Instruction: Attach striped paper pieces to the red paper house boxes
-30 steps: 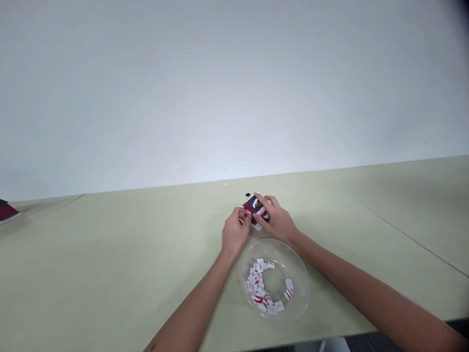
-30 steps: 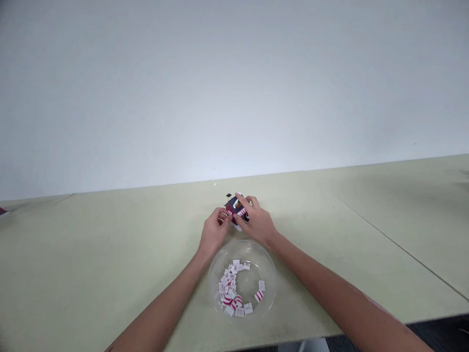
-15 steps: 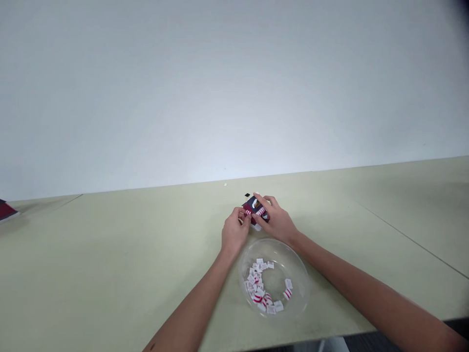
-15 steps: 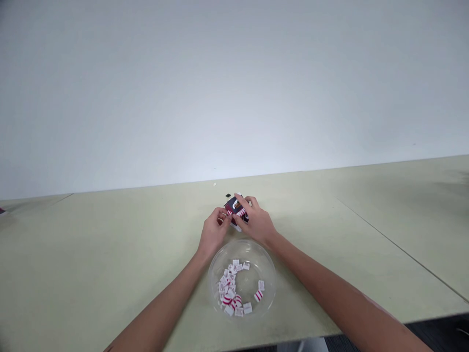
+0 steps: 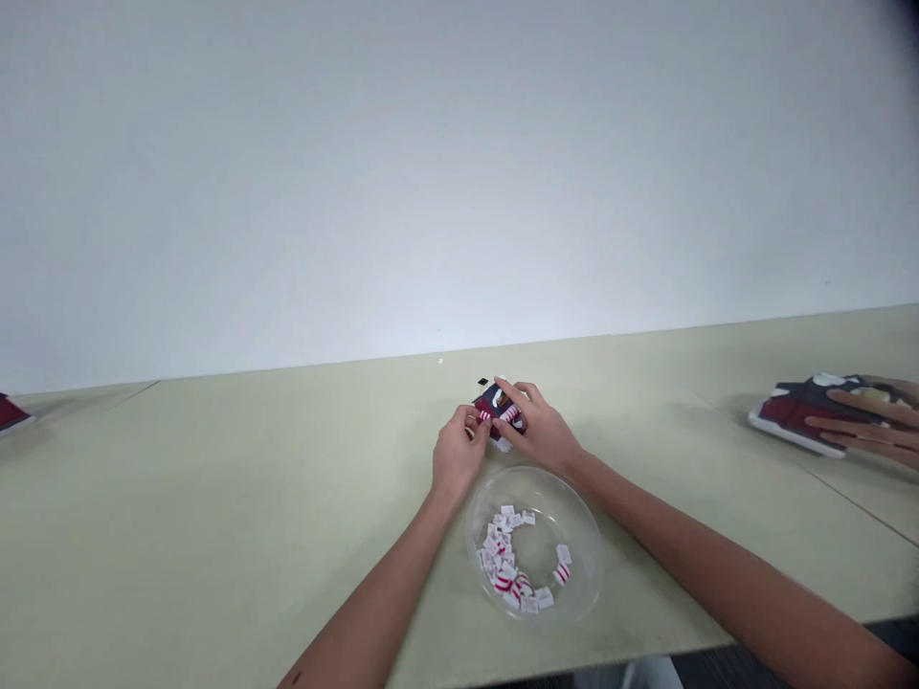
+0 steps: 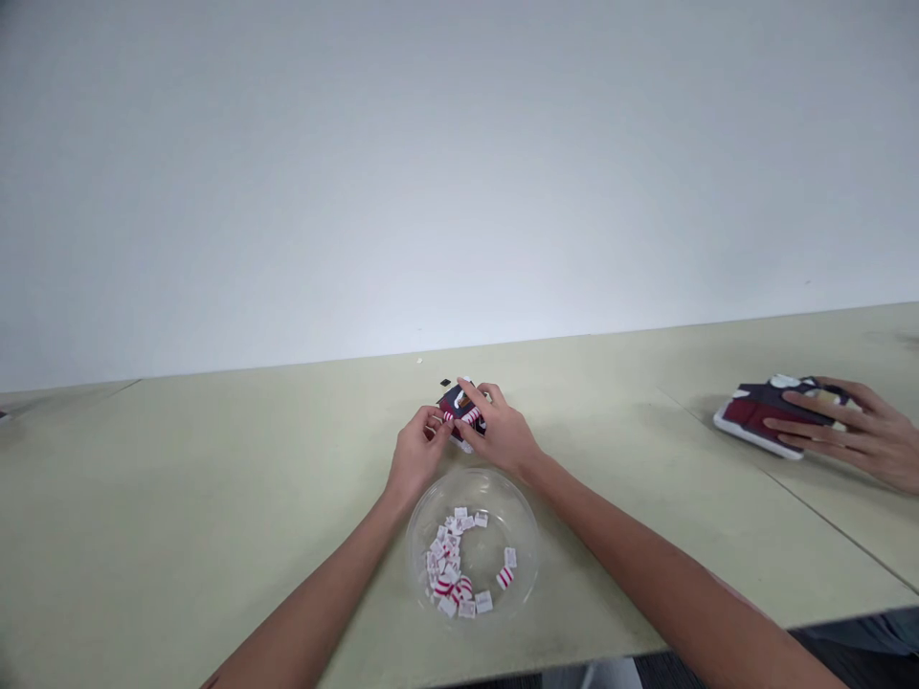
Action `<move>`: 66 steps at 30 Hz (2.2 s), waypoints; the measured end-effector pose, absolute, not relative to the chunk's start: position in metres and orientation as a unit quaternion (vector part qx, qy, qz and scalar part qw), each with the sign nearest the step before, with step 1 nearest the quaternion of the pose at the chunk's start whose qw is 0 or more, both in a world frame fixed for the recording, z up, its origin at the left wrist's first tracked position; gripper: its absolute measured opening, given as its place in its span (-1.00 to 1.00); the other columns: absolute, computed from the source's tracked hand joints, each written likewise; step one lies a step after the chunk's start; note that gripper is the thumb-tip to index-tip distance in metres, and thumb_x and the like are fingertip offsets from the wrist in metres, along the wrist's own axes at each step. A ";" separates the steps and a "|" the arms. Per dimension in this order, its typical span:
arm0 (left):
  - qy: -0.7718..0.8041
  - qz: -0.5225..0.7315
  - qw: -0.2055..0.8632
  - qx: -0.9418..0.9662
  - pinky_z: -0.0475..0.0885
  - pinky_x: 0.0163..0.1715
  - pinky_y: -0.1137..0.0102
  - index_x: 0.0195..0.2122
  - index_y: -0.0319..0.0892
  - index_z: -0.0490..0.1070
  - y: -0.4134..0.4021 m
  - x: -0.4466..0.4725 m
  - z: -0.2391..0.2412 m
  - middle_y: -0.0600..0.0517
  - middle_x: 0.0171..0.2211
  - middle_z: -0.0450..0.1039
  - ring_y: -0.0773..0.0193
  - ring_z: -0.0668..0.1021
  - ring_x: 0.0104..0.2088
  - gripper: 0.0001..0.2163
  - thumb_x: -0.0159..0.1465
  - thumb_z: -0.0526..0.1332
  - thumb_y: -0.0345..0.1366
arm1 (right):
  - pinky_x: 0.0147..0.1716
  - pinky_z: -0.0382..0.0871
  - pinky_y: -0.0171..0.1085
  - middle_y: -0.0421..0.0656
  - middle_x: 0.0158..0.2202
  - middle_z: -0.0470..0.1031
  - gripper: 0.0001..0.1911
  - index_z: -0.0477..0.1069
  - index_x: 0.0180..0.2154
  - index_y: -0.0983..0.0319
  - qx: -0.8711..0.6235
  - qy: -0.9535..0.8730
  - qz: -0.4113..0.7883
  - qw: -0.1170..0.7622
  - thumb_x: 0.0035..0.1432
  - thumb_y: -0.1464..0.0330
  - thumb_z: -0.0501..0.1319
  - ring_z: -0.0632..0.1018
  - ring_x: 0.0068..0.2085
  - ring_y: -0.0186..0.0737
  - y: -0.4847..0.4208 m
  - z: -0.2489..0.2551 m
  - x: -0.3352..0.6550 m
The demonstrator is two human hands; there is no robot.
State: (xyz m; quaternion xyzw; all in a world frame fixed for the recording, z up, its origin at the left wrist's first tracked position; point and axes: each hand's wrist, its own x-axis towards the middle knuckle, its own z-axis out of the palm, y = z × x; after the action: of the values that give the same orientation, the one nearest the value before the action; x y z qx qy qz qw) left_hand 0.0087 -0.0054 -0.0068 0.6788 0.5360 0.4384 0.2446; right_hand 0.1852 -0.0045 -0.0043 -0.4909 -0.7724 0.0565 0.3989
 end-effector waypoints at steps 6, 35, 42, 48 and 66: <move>0.528 0.440 0.250 0.682 0.23 -0.44 0.45 -0.23 -0.08 0.35 -0.006 0.009 -0.007 0.14 -0.44 0.44 0.33 0.43 -0.47 -0.85 0.29 0.17 -0.13 | -0.16 0.52 -0.15 -0.03 0.17 0.29 -0.29 0.03 0.39 -0.01 -0.472 -0.781 0.074 0.401 0.27 0.20 0.18 0.57 -0.16 -0.14 -0.002 -0.003 0.189; 0.425 0.442 0.262 0.745 0.35 0.13 0.18 0.28 0.02 0.17 -0.010 0.008 0.001 -0.09 0.24 0.21 0.06 0.37 0.19 -0.39 0.21 0.32 -0.22 | -0.27 0.49 -0.23 -0.03 0.17 0.41 -0.33 0.02 0.40 0.12 -0.344 -0.817 0.247 0.391 0.36 0.10 0.09 0.51 -0.29 -0.29 -0.005 0.007 0.208; 0.438 0.441 0.236 0.747 0.34 0.14 0.16 0.30 0.02 0.14 -0.008 0.006 -0.001 -0.09 0.20 0.21 0.06 0.38 0.16 -0.34 0.19 0.32 -0.27 | -0.27 0.53 -0.18 0.01 0.25 0.29 -0.28 -0.07 0.42 0.10 -0.365 -0.822 0.204 0.387 0.35 0.10 0.09 0.52 -0.21 -0.20 -0.007 0.005 0.204; 0.454 0.434 0.216 0.748 0.27 0.22 0.15 0.34 0.05 0.12 -0.011 0.007 0.001 -0.08 0.12 0.21 0.06 0.36 0.18 -0.29 0.17 0.35 -0.21 | -0.10 0.53 -0.08 0.04 0.21 0.23 -0.31 -0.05 0.42 0.08 -0.383 -0.827 0.141 0.388 0.36 0.11 0.07 0.51 -0.05 -0.09 -0.011 0.006 0.202; 0.457 0.407 0.136 0.779 0.29 0.17 0.11 0.24 0.07 0.27 -0.014 0.006 0.006 -0.08 0.06 0.27 -0.01 0.34 0.13 -0.38 0.13 0.34 -0.27 | 0.07 0.41 0.03 0.02 0.11 0.47 -0.39 0.19 0.30 0.17 -0.352 -0.833 0.112 0.411 0.32 0.10 0.16 0.48 0.07 -0.01 -0.009 0.003 0.197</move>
State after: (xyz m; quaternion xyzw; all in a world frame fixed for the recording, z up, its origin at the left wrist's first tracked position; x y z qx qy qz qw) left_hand 0.0061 -0.0138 0.0065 0.7790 0.4569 0.4073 0.1361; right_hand 0.1968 -0.0094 0.0033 -0.3523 -0.8334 0.1117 0.4109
